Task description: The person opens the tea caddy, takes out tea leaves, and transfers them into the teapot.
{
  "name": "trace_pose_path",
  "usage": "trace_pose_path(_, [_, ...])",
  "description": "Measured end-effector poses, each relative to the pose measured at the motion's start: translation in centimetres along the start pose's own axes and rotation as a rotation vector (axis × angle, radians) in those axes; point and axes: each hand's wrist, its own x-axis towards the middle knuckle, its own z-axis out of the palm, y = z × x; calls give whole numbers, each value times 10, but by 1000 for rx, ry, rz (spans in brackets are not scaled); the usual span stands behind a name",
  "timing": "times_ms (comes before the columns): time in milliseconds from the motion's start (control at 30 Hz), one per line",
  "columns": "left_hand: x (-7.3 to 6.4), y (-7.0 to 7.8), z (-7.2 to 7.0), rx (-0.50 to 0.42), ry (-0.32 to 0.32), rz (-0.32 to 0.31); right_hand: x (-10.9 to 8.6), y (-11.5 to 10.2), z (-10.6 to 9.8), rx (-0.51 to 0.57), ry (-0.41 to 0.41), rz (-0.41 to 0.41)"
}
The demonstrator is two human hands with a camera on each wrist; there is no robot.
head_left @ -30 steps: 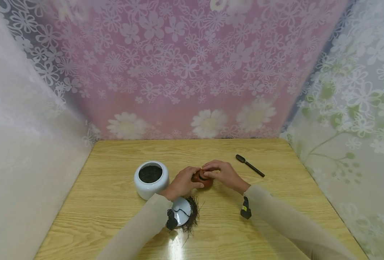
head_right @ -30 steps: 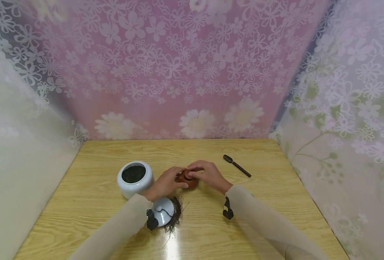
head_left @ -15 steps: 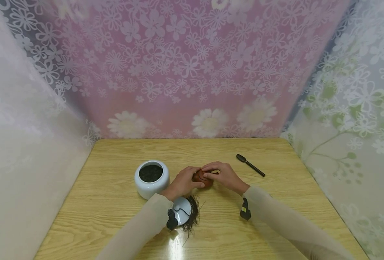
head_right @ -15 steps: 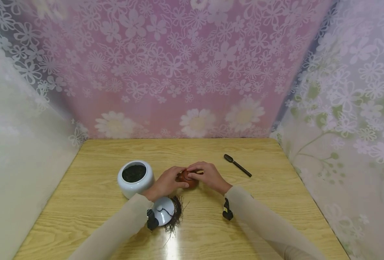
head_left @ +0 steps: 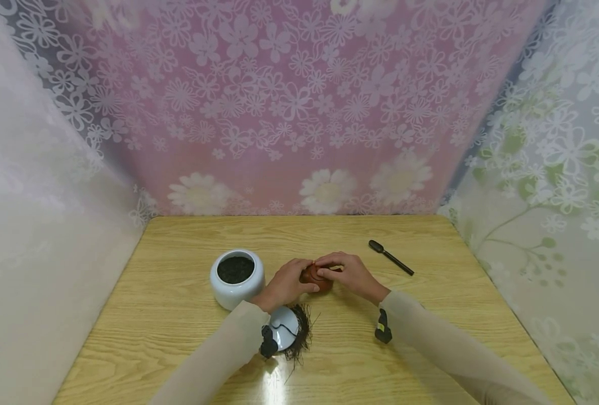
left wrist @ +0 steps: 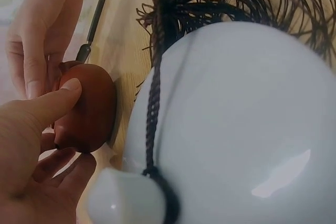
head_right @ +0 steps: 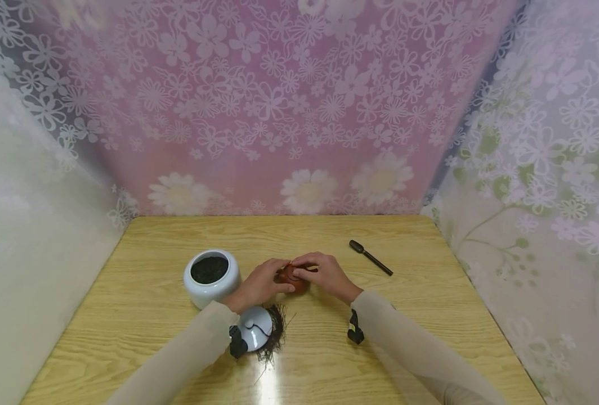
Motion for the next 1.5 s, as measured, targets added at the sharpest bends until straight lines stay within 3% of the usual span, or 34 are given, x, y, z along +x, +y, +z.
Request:
trace_pose_path(200, [-1, 8, -10, -5, 42, 27, -1, -3, -13, 37, 57, 21])
trace_pose_path(400, [-7, 32, -41, -35, 52, 12, 1, -17, -26, 88, 69, 29])
trace_pose_path(633, [-12, 42, -80, 77, 74, -3, 4, -36, -22, 131, 39, 10])
trace_pose_path(900, [-27, 30, -123, 109, 42, -25, 4, -57, 2, 159, 21, -49])
trace_pose_path(1100, [-42, 13, -149, 129, 10, -65, 0, -66, 21, 191, -11, -97])
trace_pose_path(1300, [-59, -8, -169, 131, -26, -81, -6, -70, 37, 172, -64, -81])
trace_pose_path(1500, [-72, -28, -179, 134, -66, -82, -10, -71, 51, 180, -121, -89])
